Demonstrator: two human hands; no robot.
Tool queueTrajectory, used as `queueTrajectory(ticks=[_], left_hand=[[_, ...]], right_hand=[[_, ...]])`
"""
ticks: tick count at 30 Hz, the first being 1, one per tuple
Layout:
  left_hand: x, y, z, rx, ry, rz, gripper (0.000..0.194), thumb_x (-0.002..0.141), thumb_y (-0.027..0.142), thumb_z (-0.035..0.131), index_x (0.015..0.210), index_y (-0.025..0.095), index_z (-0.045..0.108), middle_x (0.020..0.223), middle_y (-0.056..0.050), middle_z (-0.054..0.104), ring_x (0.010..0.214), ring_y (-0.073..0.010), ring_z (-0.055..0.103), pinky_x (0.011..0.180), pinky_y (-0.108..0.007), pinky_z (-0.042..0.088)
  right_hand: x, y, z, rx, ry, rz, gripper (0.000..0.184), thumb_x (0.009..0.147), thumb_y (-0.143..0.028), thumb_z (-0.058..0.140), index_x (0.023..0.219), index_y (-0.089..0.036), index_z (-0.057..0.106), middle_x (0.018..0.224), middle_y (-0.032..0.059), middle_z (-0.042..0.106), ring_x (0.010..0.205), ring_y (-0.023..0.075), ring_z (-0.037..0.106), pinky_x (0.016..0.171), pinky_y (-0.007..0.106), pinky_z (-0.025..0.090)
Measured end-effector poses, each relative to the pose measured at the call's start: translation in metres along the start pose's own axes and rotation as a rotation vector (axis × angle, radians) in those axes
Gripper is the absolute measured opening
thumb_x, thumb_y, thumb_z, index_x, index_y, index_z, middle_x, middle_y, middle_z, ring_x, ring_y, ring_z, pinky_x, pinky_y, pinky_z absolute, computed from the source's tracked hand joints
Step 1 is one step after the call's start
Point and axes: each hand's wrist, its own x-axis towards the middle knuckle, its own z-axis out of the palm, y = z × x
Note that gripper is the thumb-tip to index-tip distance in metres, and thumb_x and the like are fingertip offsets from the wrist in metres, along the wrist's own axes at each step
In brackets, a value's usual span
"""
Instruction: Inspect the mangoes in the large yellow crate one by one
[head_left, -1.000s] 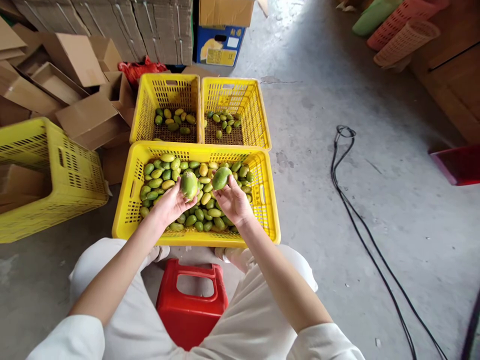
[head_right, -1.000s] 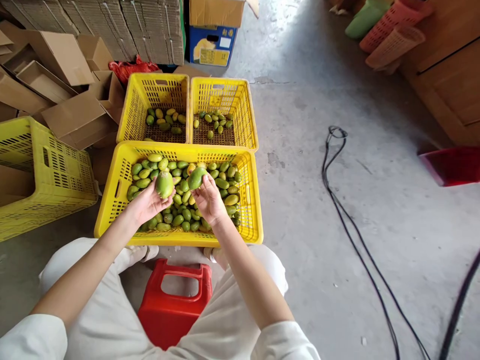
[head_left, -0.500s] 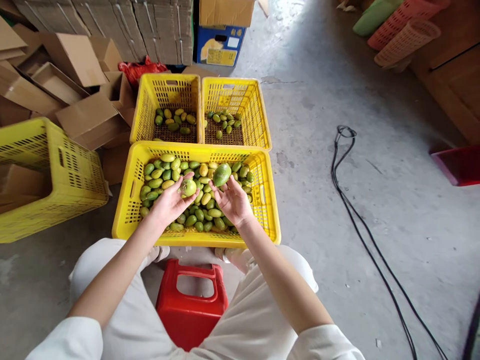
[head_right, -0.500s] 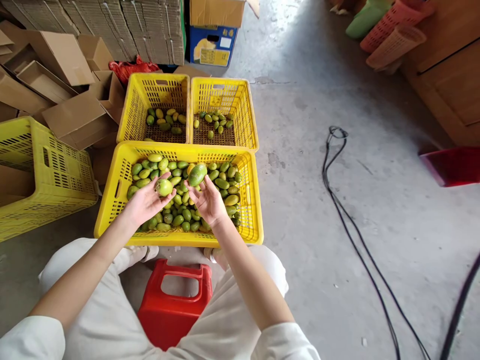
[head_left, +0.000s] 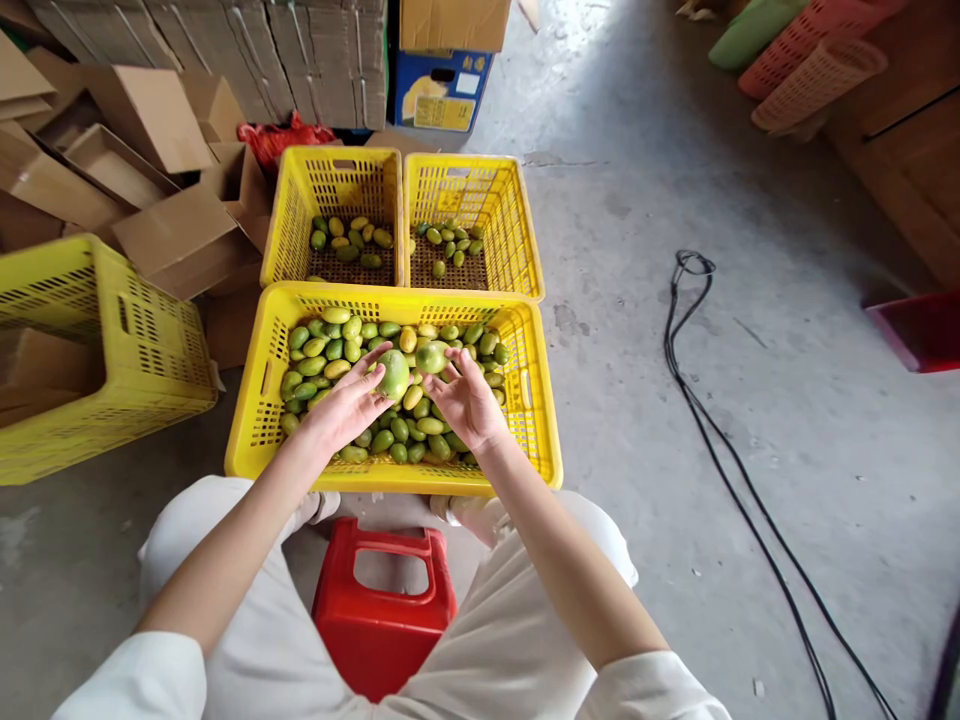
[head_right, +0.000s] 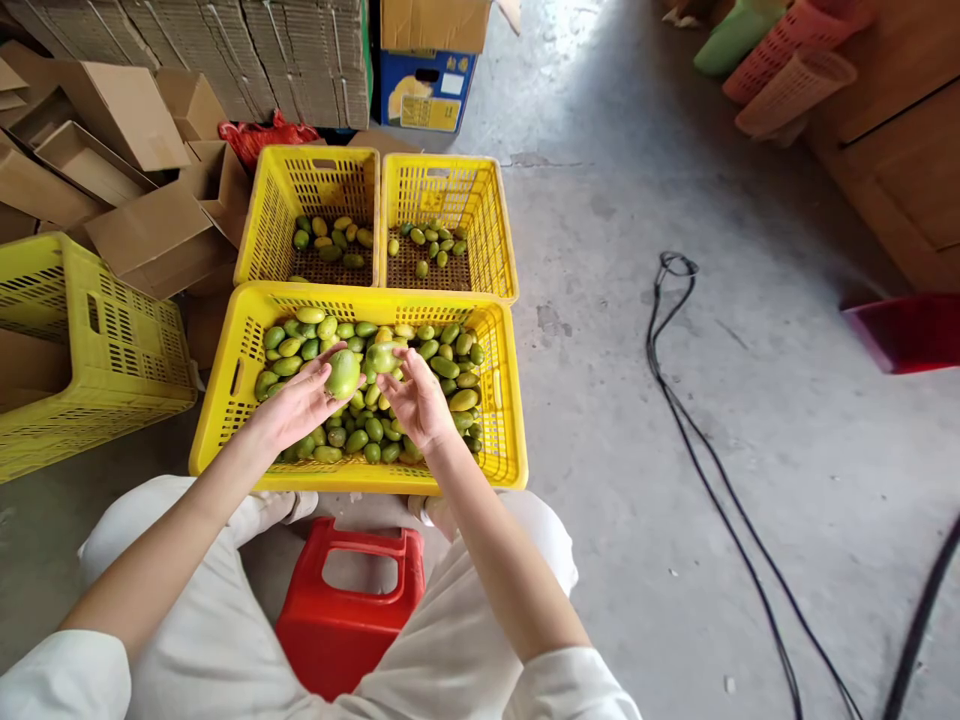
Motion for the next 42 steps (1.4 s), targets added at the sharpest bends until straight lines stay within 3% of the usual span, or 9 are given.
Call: queueTrajectory(ticks=[3, 7, 10, 15, 21, 23, 29, 35, 42], left_hand=[[-0.001, 0.001, 0.004, -0.002, 0.054, -0.004, 0.026, 0.105, 0.003, 0.064, 0.124, 0.016, 0.079, 0.117, -0.011, 0.087, 0.121, -0.0241, 0.084, 0.102, -0.03, 0.066], [-0.002, 0.002, 0.005, -0.008, 0.074, -0.018, 0.023, 0.107, 0.007, 0.064, 0.123, 0.014, 0.079, 0.119, -0.013, 0.087, 0.128, -0.0282, 0.082, 0.106, -0.033, 0.067], [-0.001, 0.002, 0.005, -0.038, 0.098, -0.017, 0.023, 0.107, 0.008, 0.065, 0.124, 0.014, 0.079, 0.123, -0.013, 0.087, 0.129, -0.0284, 0.082, 0.105, -0.032, 0.068], [0.002, 0.001, 0.003, -0.085, 0.165, 0.01, 0.038, 0.106, 0.006, 0.066, 0.141, 0.017, 0.076, 0.131, -0.013, 0.086, 0.127, -0.027, 0.082, 0.102, -0.029, 0.069], [0.001, 0.001, 0.004, -0.141, 0.211, 0.02, 0.043, 0.104, 0.003, 0.068, 0.144, 0.014, 0.076, 0.119, -0.012, 0.088, 0.109, -0.0227, 0.087, 0.091, -0.024, 0.07], [0.001, 0.002, 0.005, -0.156, 0.213, -0.003, 0.041, 0.105, 0.006, 0.068, 0.144, 0.013, 0.076, 0.117, -0.013, 0.088, 0.104, -0.022, 0.087, 0.09, -0.025, 0.07], [0.002, 0.005, 0.008, -0.147, 0.245, -0.008, 0.028, 0.106, 0.014, 0.07, 0.133, 0.018, 0.078, 0.107, -0.009, 0.086, 0.086, -0.0161, 0.082, 0.069, -0.019, 0.064], [0.003, 0.002, 0.005, -0.153, 0.259, 0.045, 0.017, 0.103, 0.012, 0.073, 0.118, 0.017, 0.078, 0.089, -0.005, 0.081, 0.076, -0.0132, 0.075, 0.065, -0.019, 0.056], [0.009, 0.0, -0.009, -0.1, 0.213, 0.078, 0.036, 0.101, 0.035, 0.082, 0.136, 0.027, 0.077, 0.109, -0.004, 0.085, 0.093, -0.0152, 0.078, 0.081, -0.023, 0.06]], right_hand=[[0.0, 0.002, -0.004, -0.058, 0.001, -0.004, 0.037, 0.075, -0.04, 0.104, 0.098, -0.031, 0.076, 0.102, -0.0046, 0.083, 0.102, 0.0194, 0.081, 0.085, 0.028, 0.066], [-0.003, 0.002, -0.003, -0.069, -0.037, 0.015, 0.045, 0.079, -0.041, 0.1, 0.115, -0.038, 0.073, 0.113, -0.0062, 0.085, 0.103, 0.0193, 0.081, 0.076, 0.027, 0.062], [-0.004, -0.001, 0.001, -0.05, -0.066, -0.009, 0.038, 0.083, -0.038, 0.094, 0.115, -0.035, 0.074, 0.125, -0.0048, 0.085, 0.096, 0.0161, 0.078, 0.074, 0.026, 0.063], [-0.001, -0.004, 0.002, -0.041, -0.047, -0.05, 0.023, 0.089, -0.038, 0.083, 0.111, -0.03, 0.08, 0.13, -0.0006, 0.084, 0.106, 0.0187, 0.077, 0.083, 0.028, 0.067], [0.001, -0.005, -0.003, -0.006, -0.026, -0.088, 0.064, 0.084, -0.03, 0.082, 0.146, -0.043, 0.071, 0.121, -0.0043, 0.084, 0.115, 0.0198, 0.08, 0.108, 0.036, 0.067], [-0.001, -0.005, -0.002, 0.014, -0.034, -0.071, 0.069, 0.084, -0.029, 0.083, 0.15, -0.046, 0.068, 0.122, -0.0053, 0.084, 0.114, 0.0193, 0.081, 0.11, 0.038, 0.067], [-0.003, -0.005, 0.002, 0.072, -0.019, -0.003, 0.048, 0.096, -0.036, 0.083, 0.141, -0.043, 0.072, 0.123, -0.0046, 0.084, 0.107, 0.018, 0.082, 0.097, 0.035, 0.072], [0.001, -0.005, 0.0, 0.033, 0.024, -0.046, 0.029, 0.1, -0.038, 0.081, 0.129, -0.039, 0.075, 0.12, -0.0043, 0.084, 0.101, 0.0163, 0.079, 0.091, 0.03, 0.07], [-0.002, -0.008, 0.006, -0.021, 0.066, -0.049, 0.033, 0.101, -0.045, 0.081, 0.133, -0.039, 0.076, 0.124, -0.0018, 0.083, 0.103, 0.0177, 0.078, 0.092, 0.031, 0.068]])
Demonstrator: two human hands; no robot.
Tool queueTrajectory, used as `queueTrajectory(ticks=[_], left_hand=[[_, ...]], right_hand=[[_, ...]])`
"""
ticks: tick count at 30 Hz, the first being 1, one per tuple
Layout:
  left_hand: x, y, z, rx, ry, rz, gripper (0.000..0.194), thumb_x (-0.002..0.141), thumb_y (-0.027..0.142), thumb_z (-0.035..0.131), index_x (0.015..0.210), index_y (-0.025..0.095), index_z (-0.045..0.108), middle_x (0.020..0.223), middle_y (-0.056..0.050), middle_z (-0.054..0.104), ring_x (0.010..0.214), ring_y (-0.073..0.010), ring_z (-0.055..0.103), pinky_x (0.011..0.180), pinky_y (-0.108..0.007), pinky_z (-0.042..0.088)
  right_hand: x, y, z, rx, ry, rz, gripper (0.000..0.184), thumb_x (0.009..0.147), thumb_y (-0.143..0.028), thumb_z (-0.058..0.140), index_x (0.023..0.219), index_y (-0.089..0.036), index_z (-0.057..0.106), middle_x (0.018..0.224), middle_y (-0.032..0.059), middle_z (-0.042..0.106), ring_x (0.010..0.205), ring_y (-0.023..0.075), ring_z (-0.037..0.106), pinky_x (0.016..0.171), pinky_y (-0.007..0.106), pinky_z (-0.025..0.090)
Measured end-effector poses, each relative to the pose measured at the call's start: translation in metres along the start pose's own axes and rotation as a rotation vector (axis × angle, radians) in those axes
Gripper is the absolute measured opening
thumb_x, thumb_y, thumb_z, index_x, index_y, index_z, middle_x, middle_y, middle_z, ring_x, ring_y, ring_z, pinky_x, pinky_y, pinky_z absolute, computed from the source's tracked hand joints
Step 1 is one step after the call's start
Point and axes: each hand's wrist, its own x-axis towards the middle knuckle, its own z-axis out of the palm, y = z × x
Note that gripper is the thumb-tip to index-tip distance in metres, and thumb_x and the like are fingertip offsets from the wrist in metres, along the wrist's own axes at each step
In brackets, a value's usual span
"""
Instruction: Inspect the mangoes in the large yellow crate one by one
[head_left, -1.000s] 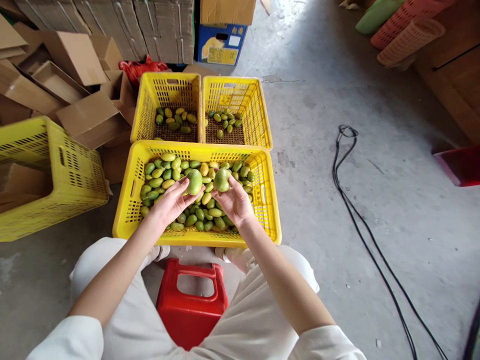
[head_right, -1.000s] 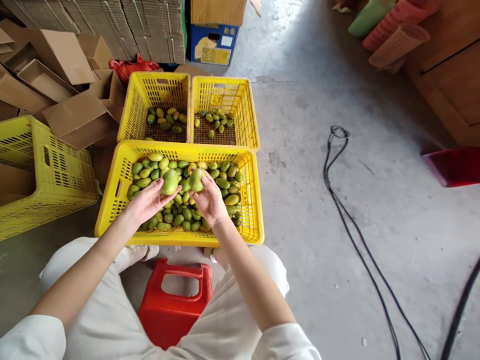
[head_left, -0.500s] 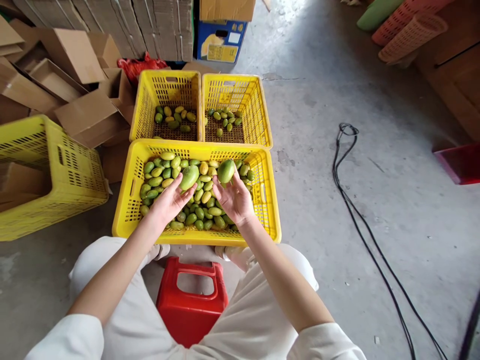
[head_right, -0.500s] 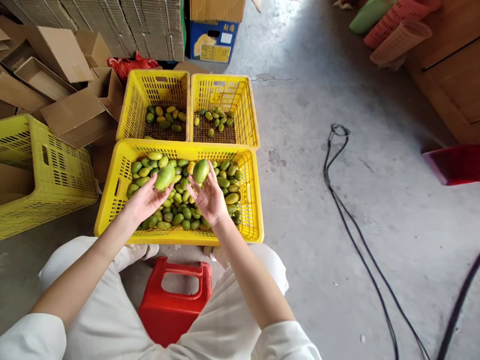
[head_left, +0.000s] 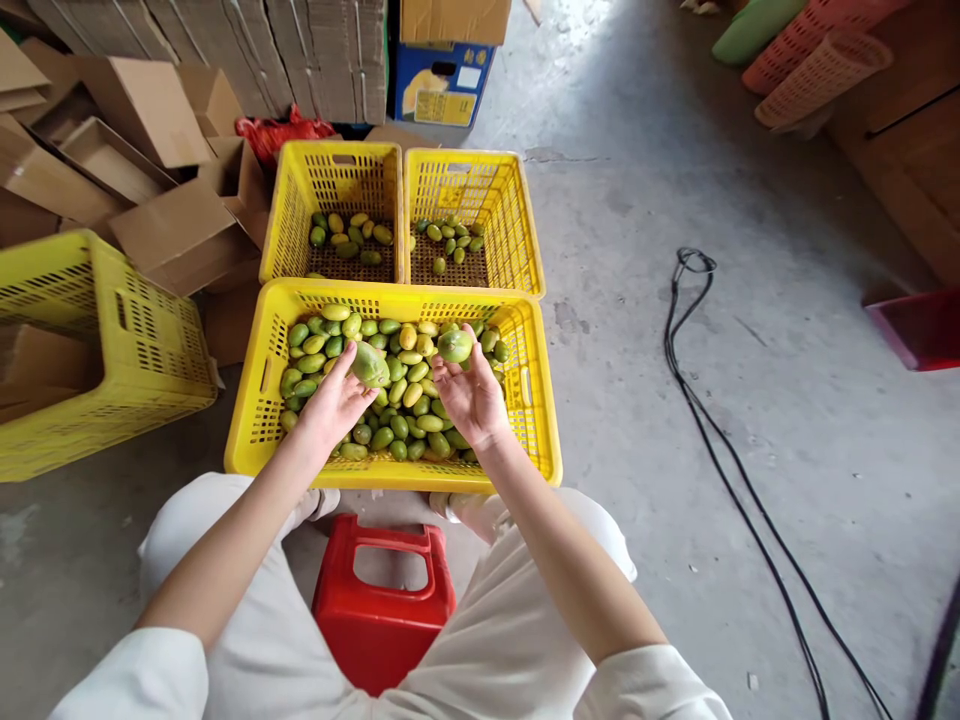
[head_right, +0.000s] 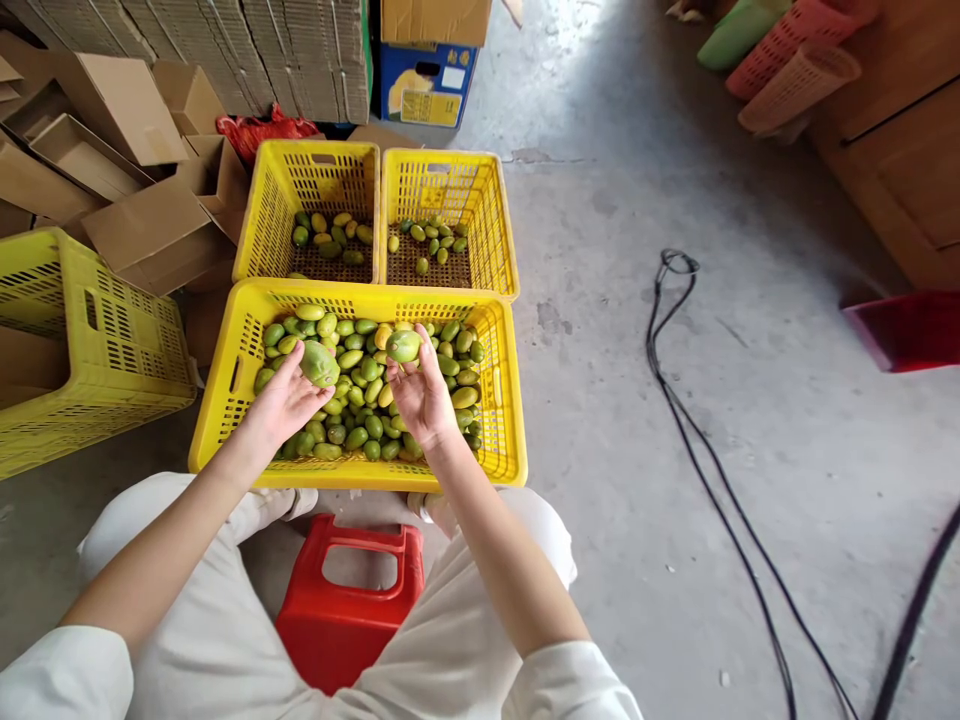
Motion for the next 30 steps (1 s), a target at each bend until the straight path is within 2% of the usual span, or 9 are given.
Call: queueTrajectory(ticks=[3, 6, 9, 12, 15, 18, 23, 27, 30], left_hand=[[-0.001, 0.001, 0.001, 0.011, 0.003, -0.005, 0.041, 0.102, 0.041, 0.081, 0.14, 0.027, 0.076, 0.117, -0.006, 0.086, 0.102, -0.0182, 0.08, 0.093, -0.027, 0.062], [-0.006, 0.002, 0.008, 0.008, 0.003, -0.002, 0.039, 0.107, 0.039, 0.076, 0.142, 0.022, 0.075, 0.119, -0.01, 0.086, 0.106, -0.02, 0.082, 0.1, -0.028, 0.063], [-0.012, 0.002, 0.013, 0.007, 0.021, -0.017, 0.03, 0.112, 0.03, 0.068, 0.138, 0.017, 0.075, 0.109, -0.009, 0.087, 0.099, -0.0178, 0.082, 0.101, -0.028, 0.065], [-0.012, 0.002, 0.014, 0.005, 0.044, -0.053, 0.027, 0.113, 0.027, 0.065, 0.136, 0.017, 0.075, 0.102, -0.006, 0.086, 0.092, -0.0166, 0.082, 0.102, -0.031, 0.068], [-0.01, 0.003, 0.011, -0.004, 0.027, -0.077, 0.031, 0.112, 0.029, 0.067, 0.14, 0.019, 0.075, 0.109, -0.008, 0.086, 0.098, -0.02, 0.084, 0.104, -0.036, 0.069], [-0.006, 0.002, 0.007, 0.013, 0.005, -0.078, 0.036, 0.109, 0.031, 0.071, 0.143, 0.019, 0.073, 0.116, -0.011, 0.086, 0.101, -0.0234, 0.084, 0.1, -0.04, 0.07], [-0.001, 0.0, 0.003, 0.024, 0.021, -0.075, 0.033, 0.112, 0.033, 0.065, 0.141, 0.017, 0.071, 0.109, -0.013, 0.084, 0.094, -0.0227, 0.083, 0.093, -0.038, 0.07], [-0.004, -0.002, 0.004, 0.054, -0.026, -0.075, 0.025, 0.107, 0.026, 0.072, 0.129, 0.014, 0.075, 0.102, -0.013, 0.082, 0.094, -0.022, 0.082, 0.1, -0.039, 0.068], [-0.009, -0.004, 0.006, 0.109, -0.087, -0.036, 0.014, 0.103, 0.017, 0.074, 0.117, 0.015, 0.077, 0.103, -0.011, 0.083, 0.1, -0.0209, 0.08, 0.106, -0.039, 0.064]], right_hand=[[0.0, -0.002, 0.001, 0.026, 0.006, 0.022, 0.033, 0.102, -0.049, 0.079, 0.129, -0.032, 0.077, 0.124, 0.0027, 0.085, 0.1, 0.0188, 0.079, 0.088, 0.03, 0.069], [0.001, -0.002, -0.001, 0.042, -0.018, 0.033, 0.034, 0.1, -0.049, 0.08, 0.128, -0.029, 0.078, 0.121, 0.0042, 0.086, 0.099, 0.0187, 0.08, 0.088, 0.028, 0.07], [0.003, 0.0, -0.003, 0.04, -0.024, 0.021, 0.038, 0.098, -0.047, 0.082, 0.133, -0.033, 0.076, 0.12, 0.002, 0.086, 0.111, 0.0219, 0.082, 0.095, 0.032, 0.072], [0.005, 0.003, -0.006, 0.014, -0.03, 0.011, 0.04, 0.096, -0.044, 0.084, 0.134, -0.037, 0.075, 0.124, 0.0001, 0.085, 0.125, 0.025, 0.081, 0.104, 0.04, 0.072], [0.007, 0.006, -0.009, -0.016, -0.049, 0.0, 0.038, 0.092, -0.042, 0.087, 0.128, -0.04, 0.075, 0.126, -0.003, 0.085, 0.131, 0.0238, 0.08, 0.109, 0.043, 0.071], [0.009, 0.009, -0.01, -0.022, -0.033, -0.008, 0.032, 0.09, -0.045, 0.09, 0.117, -0.037, 0.077, 0.121, -0.0024, 0.085, 0.133, 0.023, 0.078, 0.109, 0.041, 0.07], [0.016, 0.012, -0.013, 0.035, 0.086, -0.073, 0.025, 0.089, -0.043, 0.092, 0.102, -0.03, 0.075, 0.116, 0.0009, 0.084, 0.128, 0.0219, 0.08, 0.112, 0.039, 0.069], [0.017, 0.009, -0.017, 0.042, 0.105, -0.049, 0.025, 0.087, -0.038, 0.093, 0.101, -0.031, 0.074, 0.112, 0.0, 0.085, 0.124, 0.0242, 0.082, 0.107, 0.044, 0.072], [0.016, 0.007, -0.021, -0.026, 0.099, 0.019, 0.03, 0.082, -0.038, 0.099, 0.1, -0.03, 0.076, 0.107, -0.0016, 0.086, 0.115, 0.0209, 0.084, 0.096, 0.033, 0.073]])
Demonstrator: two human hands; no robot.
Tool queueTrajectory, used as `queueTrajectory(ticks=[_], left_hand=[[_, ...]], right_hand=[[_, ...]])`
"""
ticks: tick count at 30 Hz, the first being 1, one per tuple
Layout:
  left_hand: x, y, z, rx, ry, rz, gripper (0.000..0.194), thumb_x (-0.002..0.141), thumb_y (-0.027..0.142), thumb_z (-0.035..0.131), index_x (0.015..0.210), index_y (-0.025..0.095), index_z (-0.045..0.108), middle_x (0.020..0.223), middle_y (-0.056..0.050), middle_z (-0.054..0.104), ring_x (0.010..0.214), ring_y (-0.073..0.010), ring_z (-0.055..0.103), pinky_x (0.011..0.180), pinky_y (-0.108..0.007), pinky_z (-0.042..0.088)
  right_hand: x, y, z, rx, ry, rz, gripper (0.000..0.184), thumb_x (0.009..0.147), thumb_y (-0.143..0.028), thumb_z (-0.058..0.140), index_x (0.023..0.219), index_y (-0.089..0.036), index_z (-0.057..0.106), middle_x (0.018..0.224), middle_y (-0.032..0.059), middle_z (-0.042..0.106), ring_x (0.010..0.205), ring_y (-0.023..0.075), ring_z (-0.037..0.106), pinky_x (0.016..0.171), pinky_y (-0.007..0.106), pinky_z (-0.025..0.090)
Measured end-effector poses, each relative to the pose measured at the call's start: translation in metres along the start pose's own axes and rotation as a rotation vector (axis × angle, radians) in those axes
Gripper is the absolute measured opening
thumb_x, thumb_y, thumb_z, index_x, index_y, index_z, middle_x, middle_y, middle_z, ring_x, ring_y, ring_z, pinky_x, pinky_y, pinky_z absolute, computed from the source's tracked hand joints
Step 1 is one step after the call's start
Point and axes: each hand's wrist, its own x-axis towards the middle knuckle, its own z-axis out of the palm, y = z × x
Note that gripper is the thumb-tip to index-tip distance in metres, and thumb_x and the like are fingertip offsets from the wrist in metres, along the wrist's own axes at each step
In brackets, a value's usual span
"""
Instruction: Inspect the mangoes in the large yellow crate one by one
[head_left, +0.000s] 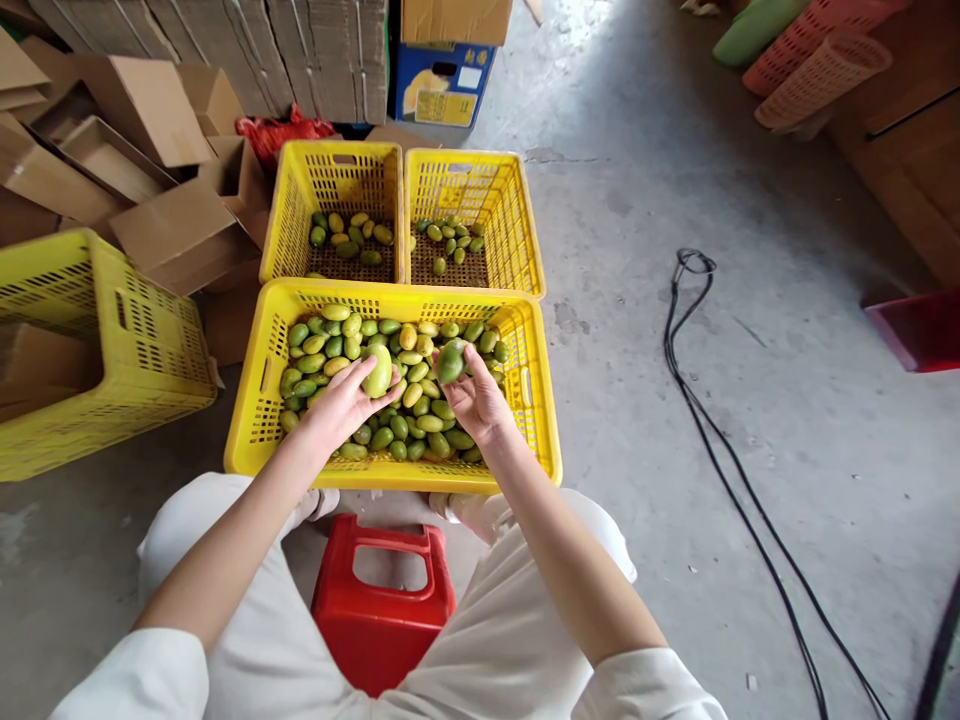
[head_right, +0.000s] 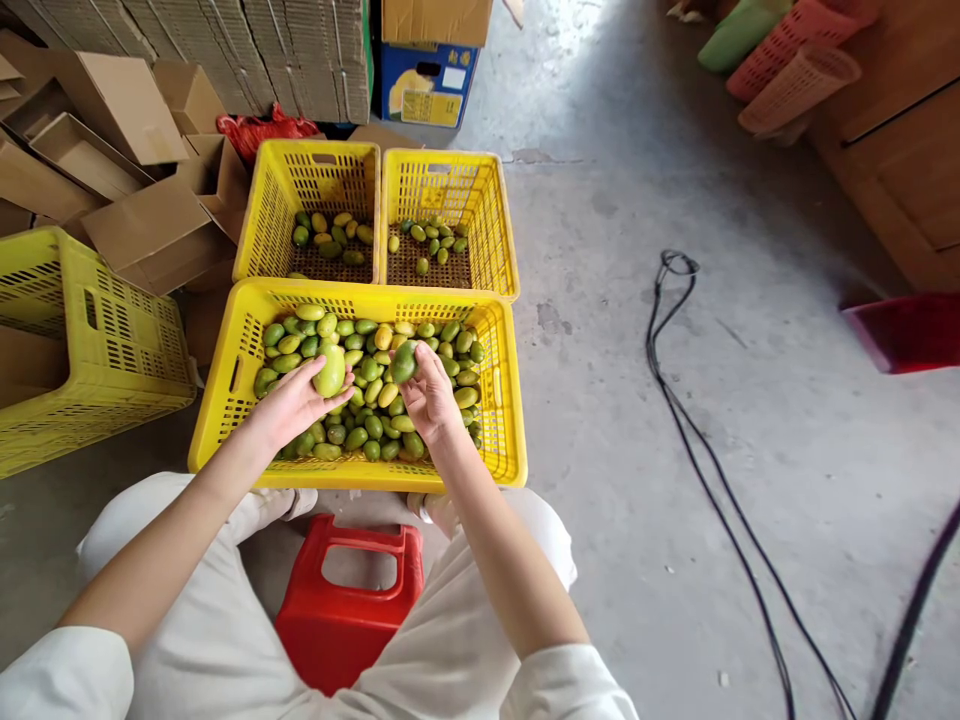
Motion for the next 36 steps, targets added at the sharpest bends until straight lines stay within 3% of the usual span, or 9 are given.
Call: queueTrajectory(ticks=[3, 8, 11, 14, 19, 23, 28, 32, 36], left_hand=[[-0.004, -0.001, 0.002, 0.071, -0.044, 0.035, 0.01, 0.107, 0.022, 0.073, 0.113, 0.017, 0.078, 0.114, -0.013, 0.084, 0.109, -0.0222, 0.079, 0.105, -0.038, 0.062], [-0.001, -0.002, -0.004, 0.105, -0.009, 0.02, 0.015, 0.107, 0.029, 0.075, 0.121, 0.024, 0.076, 0.137, -0.011, 0.082, 0.124, -0.0238, 0.077, 0.097, -0.034, 0.058], [0.006, -0.002, -0.011, 0.069, 0.031, -0.023, 0.028, 0.101, 0.03, 0.084, 0.127, 0.03, 0.076, 0.131, -0.005, 0.084, 0.115, -0.0201, 0.078, 0.088, -0.028, 0.056], [0.009, -0.003, -0.013, 0.057, 0.047, -0.066, 0.036, 0.098, 0.036, 0.088, 0.131, 0.027, 0.077, 0.125, -0.008, 0.086, 0.109, -0.0204, 0.079, 0.081, -0.026, 0.055], [0.003, 0.0, 0.0, 0.083, 0.118, -0.034, 0.024, 0.11, 0.032, 0.071, 0.129, 0.019, 0.08, 0.119, -0.014, 0.086, 0.107, -0.0222, 0.078, 0.083, -0.028, 0.059], [-0.004, 0.004, 0.004, 0.115, 0.061, -0.027, 0.029, 0.11, 0.031, 0.07, 0.135, 0.017, 0.079, 0.119, -0.015, 0.084, 0.105, -0.0234, 0.077, 0.088, -0.031, 0.064], [-0.004, 0.003, 0.0, 0.071, -0.061, -0.021, 0.026, 0.101, 0.022, 0.082, 0.126, 0.017, 0.078, 0.124, -0.016, 0.085, 0.117, -0.0279, 0.081, 0.096, -0.036, 0.067], [-0.002, 0.003, 0.001, 0.061, -0.044, -0.012, 0.013, 0.097, 0.015, 0.081, 0.109, 0.012, 0.077, 0.119, -0.02, 0.086, 0.12, -0.0323, 0.083, 0.1, -0.038, 0.068], [-0.002, 0.003, 0.002, 0.07, -0.044, -0.017, 0.015, 0.1, 0.018, 0.075, 0.113, 0.011, 0.079, 0.122, -0.02, 0.086, 0.123, -0.0327, 0.082, 0.099, -0.036, 0.068]], right_hand=[[-0.001, 0.0, -0.002, -0.066, -0.02, 0.063, 0.029, 0.085, -0.045, 0.097, 0.1, -0.029, 0.078, 0.105, -0.0016, 0.087, 0.108, 0.0173, 0.085, 0.085, 0.024, 0.07], [-0.001, 0.0, -0.001, -0.114, -0.077, 0.126, 0.033, 0.093, -0.058, 0.088, 0.107, -0.029, 0.081, 0.111, 0.0008, 0.087, 0.11, 0.0204, 0.082, 0.076, 0.026, 0.068], [-0.001, 0.0, -0.001, -0.108, -0.101, 0.135, 0.032, 0.092, -0.054, 0.09, 0.108, -0.028, 0.081, 0.12, 0.0032, 0.087, 0.111, 0.0217, 0.08, 0.079, 0.027, 0.068], [-0.002, 0.001, -0.002, -0.093, -0.136, 0.135, 0.033, 0.091, -0.055, 0.091, 0.106, -0.028, 0.08, 0.117, 0.0047, 0.087, 0.111, 0.0242, 0.081, 0.086, 0.032, 0.071], [-0.004, 0.004, 0.002, -0.093, -0.149, 0.14, 0.034, 0.091, -0.058, 0.091, 0.104, -0.03, 0.077, 0.106, 0.0023, 0.085, 0.117, 0.0265, 0.082, 0.097, 0.04, 0.073], [-0.006, 0.004, 0.005, -0.058, -0.163, 0.101, 0.035, 0.084, -0.049, 0.099, 0.105, -0.03, 0.077, 0.109, -0.0011, 0.085, 0.121, 0.0249, 0.082, 0.105, 0.041, 0.071], [-0.007, 0.003, 0.006, -0.086, -0.151, 0.097, 0.039, 0.084, -0.053, 0.099, 0.105, -0.027, 0.079, 0.112, 0.003, 0.087, 0.119, 0.0253, 0.082, 0.097, 0.037, 0.07], [-0.01, 0.001, 0.008, -0.134, -0.137, 0.101, 0.032, 0.091, -0.053, 0.092, 0.106, -0.028, 0.081, 0.113, 0.0023, 0.089, 0.111, 0.0214, 0.082, 0.085, 0.027, 0.069], [-0.012, -0.001, 0.013, -0.1, -0.186, 0.113, 0.027, 0.095, -0.053, 0.087, 0.102, -0.027, 0.081, 0.114, 0.0036, 0.088, 0.119, 0.0253, 0.082, 0.091, 0.032, 0.07]])
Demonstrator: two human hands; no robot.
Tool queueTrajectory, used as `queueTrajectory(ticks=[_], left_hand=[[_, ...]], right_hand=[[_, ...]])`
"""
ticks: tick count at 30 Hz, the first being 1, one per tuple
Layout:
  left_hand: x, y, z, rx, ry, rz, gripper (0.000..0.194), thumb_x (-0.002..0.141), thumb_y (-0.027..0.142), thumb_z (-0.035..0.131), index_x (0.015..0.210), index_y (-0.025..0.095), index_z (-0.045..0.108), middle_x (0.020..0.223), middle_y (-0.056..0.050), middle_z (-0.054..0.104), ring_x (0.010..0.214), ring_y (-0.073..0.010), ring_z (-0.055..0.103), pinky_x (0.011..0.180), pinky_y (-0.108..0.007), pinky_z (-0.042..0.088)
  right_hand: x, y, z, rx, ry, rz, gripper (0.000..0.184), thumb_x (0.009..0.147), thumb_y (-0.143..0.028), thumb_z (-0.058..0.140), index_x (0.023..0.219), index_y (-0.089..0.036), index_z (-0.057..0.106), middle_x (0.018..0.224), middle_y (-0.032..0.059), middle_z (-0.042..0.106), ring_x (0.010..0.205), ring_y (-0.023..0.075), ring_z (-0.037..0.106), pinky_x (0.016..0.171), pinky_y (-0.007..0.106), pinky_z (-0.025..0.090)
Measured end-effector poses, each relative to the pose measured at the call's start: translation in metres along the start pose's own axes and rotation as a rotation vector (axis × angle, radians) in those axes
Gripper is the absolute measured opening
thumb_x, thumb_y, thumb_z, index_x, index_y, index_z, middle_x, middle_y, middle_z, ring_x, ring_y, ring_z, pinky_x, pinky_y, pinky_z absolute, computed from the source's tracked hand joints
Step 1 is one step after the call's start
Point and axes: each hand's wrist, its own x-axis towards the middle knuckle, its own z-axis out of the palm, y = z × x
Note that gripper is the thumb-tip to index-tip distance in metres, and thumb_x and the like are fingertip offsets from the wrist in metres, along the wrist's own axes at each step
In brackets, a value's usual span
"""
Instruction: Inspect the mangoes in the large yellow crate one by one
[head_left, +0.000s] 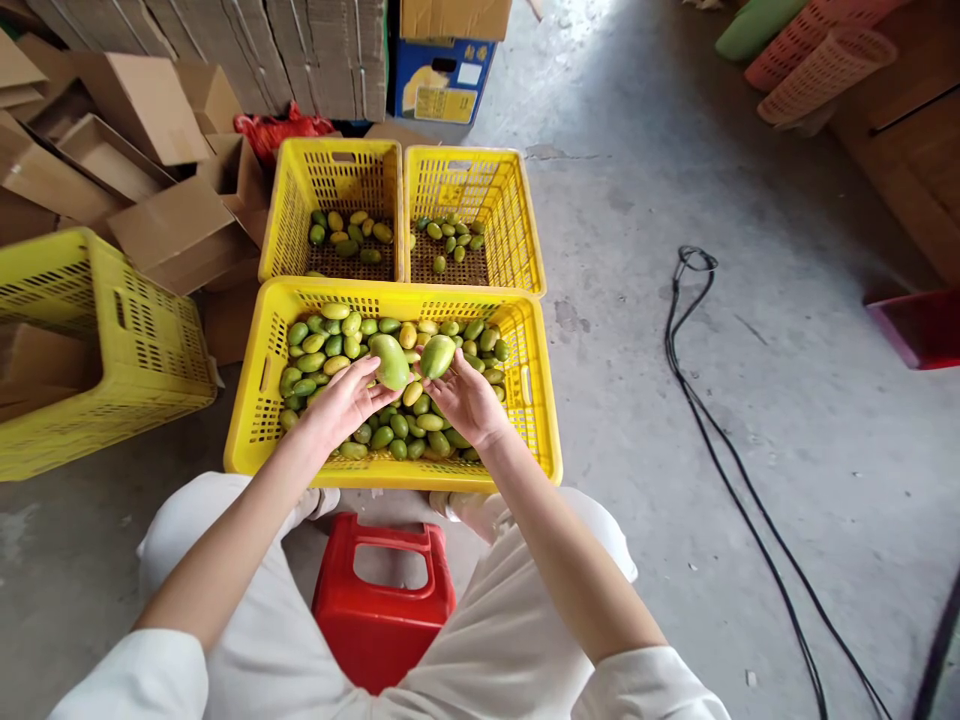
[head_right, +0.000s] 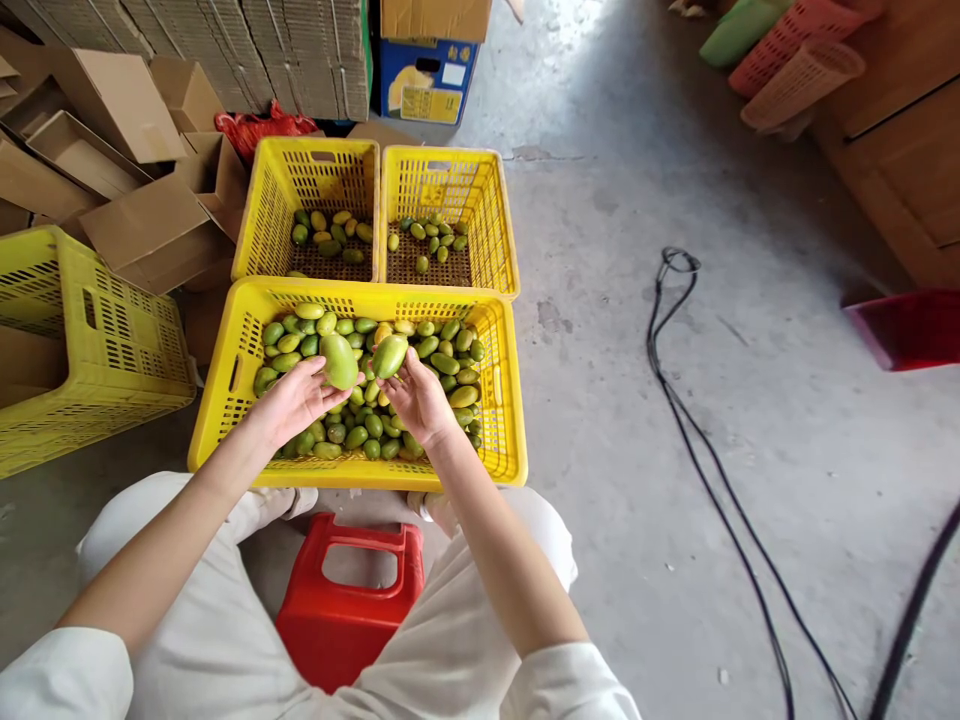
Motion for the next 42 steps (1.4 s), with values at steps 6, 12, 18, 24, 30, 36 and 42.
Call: queueTrajectory(ticks=[6, 12, 18, 24, 30, 36, 42], left_hand=[[0.0, -0.001, -0.002, 0.026, -0.055, 0.028, 0.017, 0.1, 0.019, 0.08, 0.116, 0.017, 0.078, 0.127, -0.015, 0.086, 0.13, -0.032, 0.08, 0.107, -0.039, 0.066], [0.002, -0.002, -0.006, 0.082, -0.062, 0.036, 0.018, 0.095, 0.023, 0.088, 0.11, 0.018, 0.078, 0.129, -0.017, 0.085, 0.137, -0.0342, 0.076, 0.113, -0.043, 0.062], [0.002, -0.002, -0.006, 0.131, -0.087, 0.033, 0.019, 0.093, 0.021, 0.089, 0.108, 0.019, 0.078, 0.127, -0.015, 0.085, 0.133, -0.0311, 0.076, 0.116, -0.046, 0.06], [0.003, -0.002, -0.005, 0.07, -0.005, 0.05, 0.012, 0.091, 0.014, 0.082, 0.101, 0.018, 0.076, 0.115, -0.013, 0.086, 0.122, -0.0297, 0.08, 0.109, -0.043, 0.064], [-0.003, 0.001, 0.0, 0.098, -0.026, 0.056, 0.011, 0.094, 0.016, 0.08, 0.105, 0.016, 0.081, 0.123, -0.017, 0.086, 0.135, -0.0343, 0.077, 0.118, -0.048, 0.06], [-0.008, 0.005, 0.003, 0.105, -0.019, 0.028, 0.006, 0.103, 0.014, 0.075, 0.105, 0.016, 0.08, 0.124, -0.015, 0.087, 0.136, -0.0313, 0.077, 0.119, -0.048, 0.061], [0.0, 0.001, -0.001, -0.086, 0.01, 0.009, 0.032, 0.103, 0.017, 0.078, 0.134, 0.022, 0.075, 0.127, -0.009, 0.086, 0.115, -0.0222, 0.083, 0.103, -0.033, 0.068]], right_hand=[[0.001, 0.001, 0.0, -0.009, 0.003, 0.012, 0.031, 0.092, -0.056, 0.089, 0.101, -0.028, 0.08, 0.107, 0.0028, 0.086, 0.129, 0.0275, 0.079, 0.103, 0.036, 0.068], [0.0, 0.003, -0.004, -0.031, -0.039, -0.013, 0.038, 0.08, -0.054, 0.1, 0.103, -0.031, 0.08, 0.101, -0.0014, 0.084, 0.125, 0.0249, 0.079, 0.104, 0.038, 0.067], [-0.004, -0.001, 0.0, -0.093, -0.076, -0.018, 0.045, 0.076, -0.056, 0.103, 0.103, -0.026, 0.083, 0.111, 0.006, 0.087, 0.129, 0.0304, 0.077, 0.111, 0.045, 0.063], [-0.004, 0.0, -0.001, -0.109, -0.097, -0.025, 0.039, 0.081, -0.057, 0.099, 0.101, -0.027, 0.082, 0.109, 0.0039, 0.088, 0.124, 0.0284, 0.079, 0.105, 0.042, 0.066], [-0.002, -0.001, -0.001, -0.065, -0.08, -0.001, 0.038, 0.088, -0.061, 0.091, 0.106, -0.029, 0.082, 0.108, 0.0032, 0.086, 0.125, 0.0269, 0.079, 0.104, 0.038, 0.067], [-0.002, 0.001, -0.001, -0.065, -0.066, -0.019, 0.039, 0.086, -0.059, 0.094, 0.108, -0.029, 0.082, 0.108, 0.0029, 0.086, 0.122, 0.0262, 0.079, 0.102, 0.038, 0.067], [-0.005, -0.005, 0.002, -0.055, -0.102, 0.039, 0.038, 0.102, -0.064, 0.075, 0.109, -0.026, 0.081, 0.125, 0.0055, 0.085, 0.089, 0.0192, 0.074, 0.066, 0.029, 0.062]])
